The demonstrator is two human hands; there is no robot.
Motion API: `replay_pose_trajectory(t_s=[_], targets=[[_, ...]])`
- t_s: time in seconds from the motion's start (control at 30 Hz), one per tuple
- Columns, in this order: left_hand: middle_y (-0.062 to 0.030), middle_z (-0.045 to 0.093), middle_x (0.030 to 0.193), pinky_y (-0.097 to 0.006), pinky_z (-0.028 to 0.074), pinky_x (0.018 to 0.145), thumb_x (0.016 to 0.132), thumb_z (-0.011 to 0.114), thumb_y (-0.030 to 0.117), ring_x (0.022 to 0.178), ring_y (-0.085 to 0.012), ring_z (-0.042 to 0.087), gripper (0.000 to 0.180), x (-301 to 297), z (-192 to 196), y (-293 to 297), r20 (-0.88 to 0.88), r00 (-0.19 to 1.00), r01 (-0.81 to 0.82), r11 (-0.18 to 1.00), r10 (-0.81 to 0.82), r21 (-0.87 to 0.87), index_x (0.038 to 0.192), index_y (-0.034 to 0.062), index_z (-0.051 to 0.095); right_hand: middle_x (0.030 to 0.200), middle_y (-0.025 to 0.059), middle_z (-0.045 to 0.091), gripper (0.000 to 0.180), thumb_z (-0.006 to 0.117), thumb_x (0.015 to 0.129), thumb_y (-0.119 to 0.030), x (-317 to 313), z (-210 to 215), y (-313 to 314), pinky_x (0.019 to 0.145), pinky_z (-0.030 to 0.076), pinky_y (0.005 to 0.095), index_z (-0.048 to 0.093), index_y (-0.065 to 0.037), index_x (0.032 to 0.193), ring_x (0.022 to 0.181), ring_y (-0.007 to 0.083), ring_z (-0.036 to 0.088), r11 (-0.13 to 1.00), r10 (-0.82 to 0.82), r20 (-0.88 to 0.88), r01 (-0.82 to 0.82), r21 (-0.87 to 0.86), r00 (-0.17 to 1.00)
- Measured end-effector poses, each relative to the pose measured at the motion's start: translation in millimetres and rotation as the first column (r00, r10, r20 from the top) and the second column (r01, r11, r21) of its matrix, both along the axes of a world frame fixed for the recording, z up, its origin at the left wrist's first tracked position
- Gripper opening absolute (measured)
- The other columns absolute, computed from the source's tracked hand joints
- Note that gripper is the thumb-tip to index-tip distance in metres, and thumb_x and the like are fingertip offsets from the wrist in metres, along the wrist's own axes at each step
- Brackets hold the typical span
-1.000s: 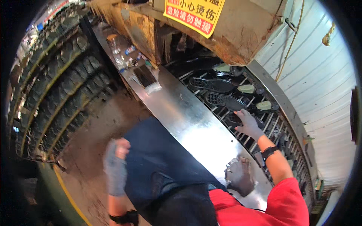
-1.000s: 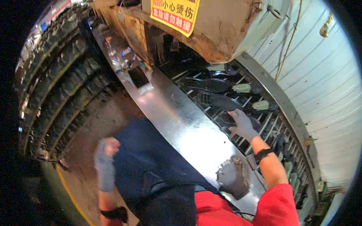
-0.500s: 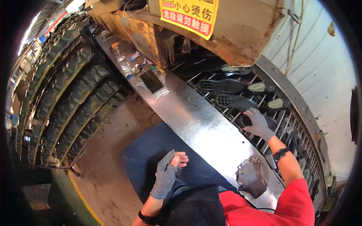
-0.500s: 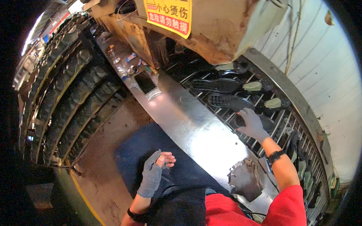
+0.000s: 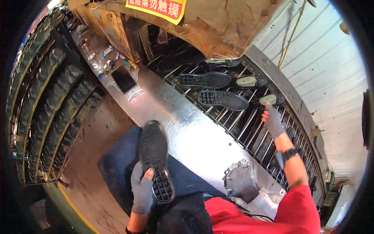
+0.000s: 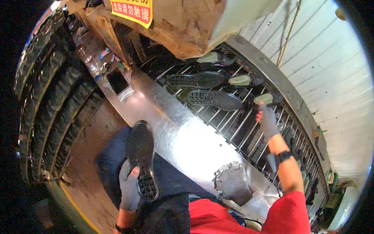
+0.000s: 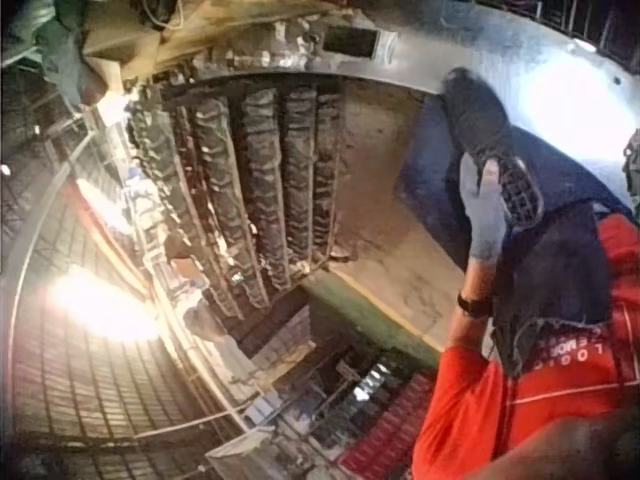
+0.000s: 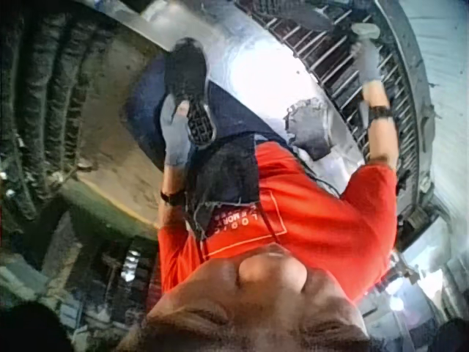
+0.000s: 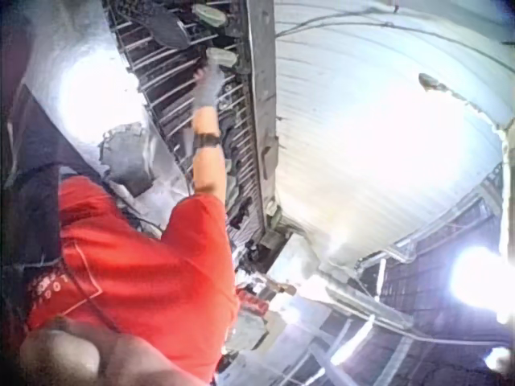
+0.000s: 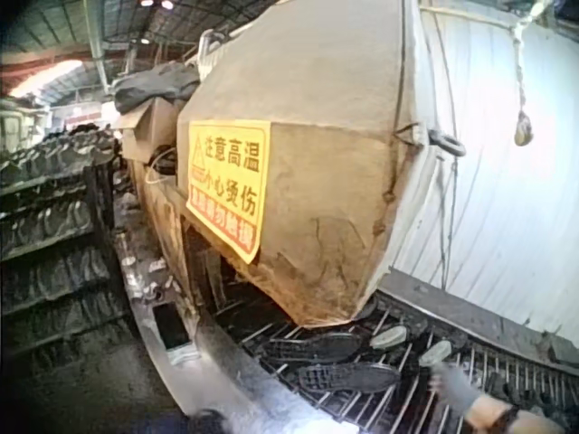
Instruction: Polishing and inspecting black leather loafers at a shoe manufacturing station.
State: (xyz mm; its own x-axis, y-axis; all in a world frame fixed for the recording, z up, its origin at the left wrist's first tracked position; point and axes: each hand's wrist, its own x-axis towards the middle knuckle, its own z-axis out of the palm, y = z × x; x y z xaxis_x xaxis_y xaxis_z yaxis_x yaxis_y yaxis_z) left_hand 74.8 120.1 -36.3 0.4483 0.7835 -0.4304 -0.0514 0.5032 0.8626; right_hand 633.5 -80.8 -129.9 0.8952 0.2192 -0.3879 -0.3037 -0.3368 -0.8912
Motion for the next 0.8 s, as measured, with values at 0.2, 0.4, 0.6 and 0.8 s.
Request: replay_pose_trajectory(t_s=[0.2, 0.4, 0.6, 0.8], targets=[[-0.0020, 0.066, 0.120, -0.029, 0.049, 0.098, 0.104, 0.056, 0.006, 0.109, -0.0108, 0.058, 0.031, -70.4, -39.7, -50.3, -0.256, 0.966, 0.003, 0.985, 0.043, 0.175, 0.135, 0.0012, 0.060, 0.115, 0.0041, 0.073, 0.045, 0.065, 0.102, -0.050, 91.6, -14.2, 26.6, 0.088, 0.058, 0.0410, 0.069, -0.011, 0.125, 0.100, 0.0233, 0.069, 0.901, 0.275, -0.286, -0.142, 0.411, 0.918], [-0.0111, 0.067, 0.130, -0.032, 0.048, 0.107, 0.106, 0.061, 0.015, 0.122, -0.0168, 0.061, 0.044, -81.1, -41.0, -46.4, -0.362, 0.924, 0.014, 0.933, 0.125, 0.359, 0.146, -0.0014, 0.053, 0.135, 0.0053, 0.066, 0.046, 0.066, 0.103, -0.036, 76.7, -30.1, -19.2, 0.103, 0.056, 0.0448, 0.060, -0.012, 0.141, 0.121, 0.0253, 0.064, 0.876, 0.363, -0.291, -0.217, 0.431, 0.885], [-0.0139, 0.060, 0.143, -0.036, 0.047, 0.113, 0.109, 0.058, 0.023, 0.131, -0.0214, 0.060, 0.051, -74.3, -16.6, -9.4, -0.059, 0.992, -0.068, 0.879, 0.108, 0.472, 0.151, -0.0041, 0.049, 0.126, 0.0137, 0.072, 0.066, 0.067, 0.099, -0.051, -153.6, 38.6, -9.4, 0.098, 0.062, 0.0434, 0.060, -0.001, 0.140, 0.107, 0.0281, 0.074, 0.760, 0.618, -0.339, -0.429, 0.488, 0.709], [-0.0218, 0.057, 0.146, -0.044, 0.049, 0.115, 0.108, 0.059, 0.038, 0.132, -0.0309, 0.061, 0.068, -23.6, -19.0, 6.0, 0.148, 0.983, -0.162, 0.881, 0.106, 0.444, 0.160, 0.0005, 0.036, 0.113, 0.0046, 0.065, 0.080, 0.083, 0.086, -0.046, -348.8, 85.2, 56.5, 0.092, 0.055, 0.0322, 0.054, 0.000, 0.145, 0.101, 0.0169, 0.065, 0.272, 0.956, 0.076, -0.952, 0.141, 0.284]])
